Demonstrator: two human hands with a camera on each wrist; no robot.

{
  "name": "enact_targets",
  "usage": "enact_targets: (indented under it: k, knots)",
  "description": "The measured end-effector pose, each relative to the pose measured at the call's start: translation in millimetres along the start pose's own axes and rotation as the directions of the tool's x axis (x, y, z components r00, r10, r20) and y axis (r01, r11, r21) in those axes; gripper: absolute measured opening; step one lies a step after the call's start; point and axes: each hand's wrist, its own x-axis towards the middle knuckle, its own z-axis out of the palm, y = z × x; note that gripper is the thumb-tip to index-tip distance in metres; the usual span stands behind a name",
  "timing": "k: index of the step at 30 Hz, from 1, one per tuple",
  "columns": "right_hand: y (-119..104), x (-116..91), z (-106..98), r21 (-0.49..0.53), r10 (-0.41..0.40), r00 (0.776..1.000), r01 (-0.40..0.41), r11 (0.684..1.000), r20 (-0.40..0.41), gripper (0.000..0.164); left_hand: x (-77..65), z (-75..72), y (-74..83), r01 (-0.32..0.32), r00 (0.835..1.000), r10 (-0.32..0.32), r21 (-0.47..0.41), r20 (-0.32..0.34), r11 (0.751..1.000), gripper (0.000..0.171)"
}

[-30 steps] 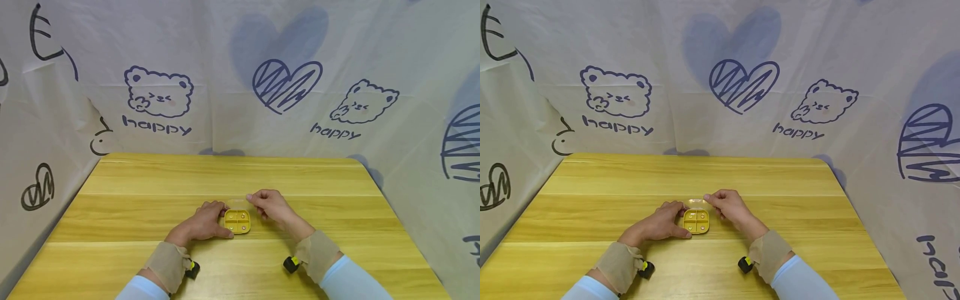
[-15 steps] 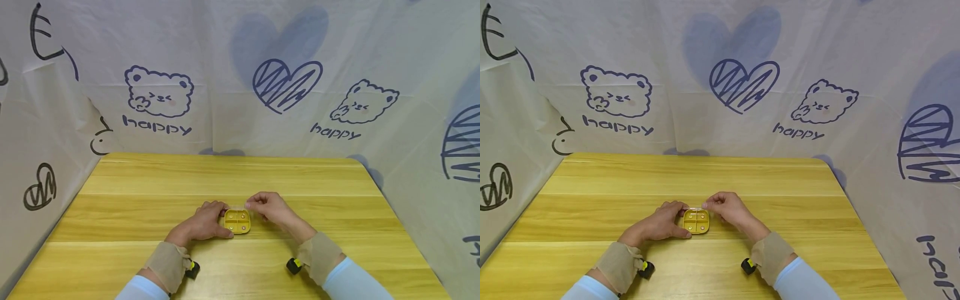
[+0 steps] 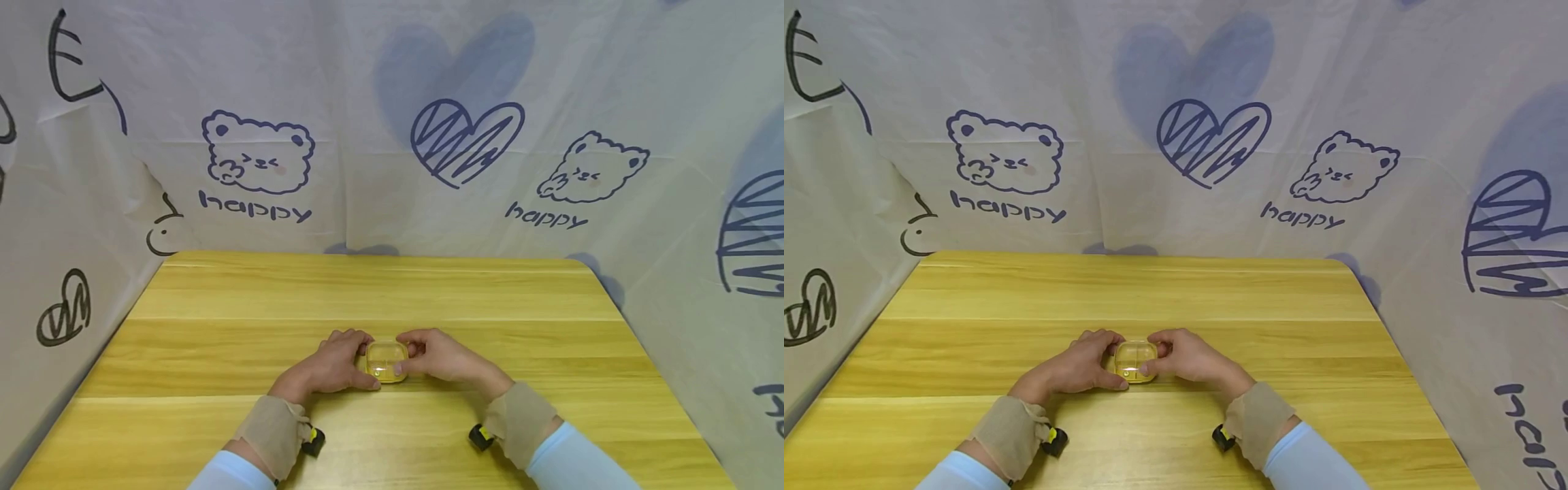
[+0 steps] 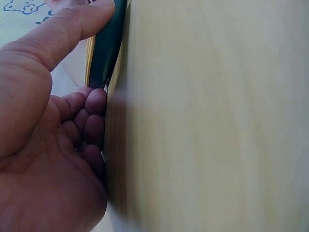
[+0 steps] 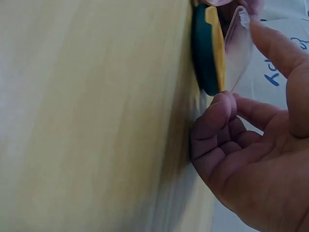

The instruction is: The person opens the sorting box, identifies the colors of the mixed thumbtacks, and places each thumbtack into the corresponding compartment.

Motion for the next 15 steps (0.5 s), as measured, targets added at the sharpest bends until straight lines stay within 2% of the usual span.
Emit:
enact_targets:
  k: [9, 15]
  knots:
    - [1.8, 0.2, 7.4, -0.127, -0.082, 0.996, 0.084, 0.988, 0.021, 0.072, -0.3, 0.9, -1.3, -0.010, 1.000, 0.010, -0.017, 0.004, 1.000, 0.073]
    - [4.4, 0.4, 10.3, -0.197, -0.089, 0.996, 0.088, 0.976, 0.005, 0.080, -1.5, -0.5, -2.7, 0.002, 1.000, -0.001, -0.042, 0.026, 0.999, 0.074]
